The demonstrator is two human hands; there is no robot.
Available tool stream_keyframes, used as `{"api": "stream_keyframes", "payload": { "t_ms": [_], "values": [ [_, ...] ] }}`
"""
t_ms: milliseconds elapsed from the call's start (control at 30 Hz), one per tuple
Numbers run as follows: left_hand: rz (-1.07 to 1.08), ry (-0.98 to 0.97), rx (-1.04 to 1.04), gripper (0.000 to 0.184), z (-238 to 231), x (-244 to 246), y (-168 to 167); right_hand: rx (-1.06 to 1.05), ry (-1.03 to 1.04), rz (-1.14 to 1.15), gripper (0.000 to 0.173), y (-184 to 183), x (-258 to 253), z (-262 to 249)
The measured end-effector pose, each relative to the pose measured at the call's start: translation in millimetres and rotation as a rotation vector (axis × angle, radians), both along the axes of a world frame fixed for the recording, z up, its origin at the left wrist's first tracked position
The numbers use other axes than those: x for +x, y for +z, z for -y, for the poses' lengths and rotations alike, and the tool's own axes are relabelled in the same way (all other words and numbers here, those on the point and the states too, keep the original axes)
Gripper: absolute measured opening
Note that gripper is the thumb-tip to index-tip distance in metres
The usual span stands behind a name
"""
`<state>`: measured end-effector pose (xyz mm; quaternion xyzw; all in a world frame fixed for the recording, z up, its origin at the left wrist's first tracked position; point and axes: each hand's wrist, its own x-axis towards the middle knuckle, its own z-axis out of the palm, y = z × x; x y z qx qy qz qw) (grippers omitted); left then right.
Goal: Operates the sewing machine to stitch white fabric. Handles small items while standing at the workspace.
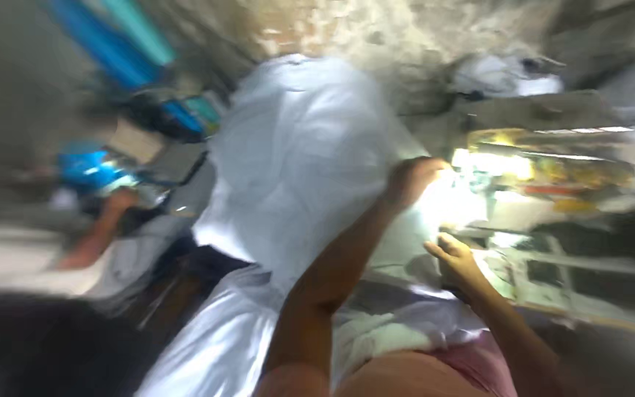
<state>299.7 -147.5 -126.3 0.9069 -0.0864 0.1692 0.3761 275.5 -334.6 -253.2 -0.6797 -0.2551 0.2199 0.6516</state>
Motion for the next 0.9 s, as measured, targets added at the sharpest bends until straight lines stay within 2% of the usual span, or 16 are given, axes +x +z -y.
{"api": "stream_keyframes", "payload": {
  "t_ms": [67, 167, 233, 367, 500, 567, 667, 767, 900],
  "values": [
    [0.026, -0.057, -0.076, 0.02, 5, 0, -1, 0.053, -0.051, -0.043, 0.021, -1, -6, -5],
    [-0.018, -0.038, -0.042, 0.014, 22, -4, 2, 0.15, -0.165, -0.116, 0.012, 4, -25, 1],
    [-0.036, -0.027, -0.048, 0.014, 29, -3, -4, 0.25, -0.21, -0.13, 0.017, 6, -31, 10],
    [0.014, -0.07, -0.11, 0.016, 31, -10, -30, 0.209, -0.302, -0.143, 0.015, 7, -38, 31],
    [0.199, -0.084, -0.017, 0.018, 23, -16, -57, 0.085, -0.313, -0.115, 0.008, 13, -44, 37],
    [0.205, -0.09, 0.084, 0.013, 17, -17, -67, 0.052, -0.295, -0.131, 0.007, 12, -46, 40],
    [0.233, -0.074, 0.273, 0.018, 15, -23, -77, 0.019, -0.254, -0.116, 0.011, 7, -49, 44],
    [0.239, -0.057, 0.392, 0.022, 15, -33, -77, 0.02, -0.225, -0.141, 0.015, 5, -54, 49],
    [0.184, -0.024, 0.53, 0.025, 24, -47, -62, 0.058, -0.163, -0.201, 0.016, 5, -61, 55]
  ]
}}
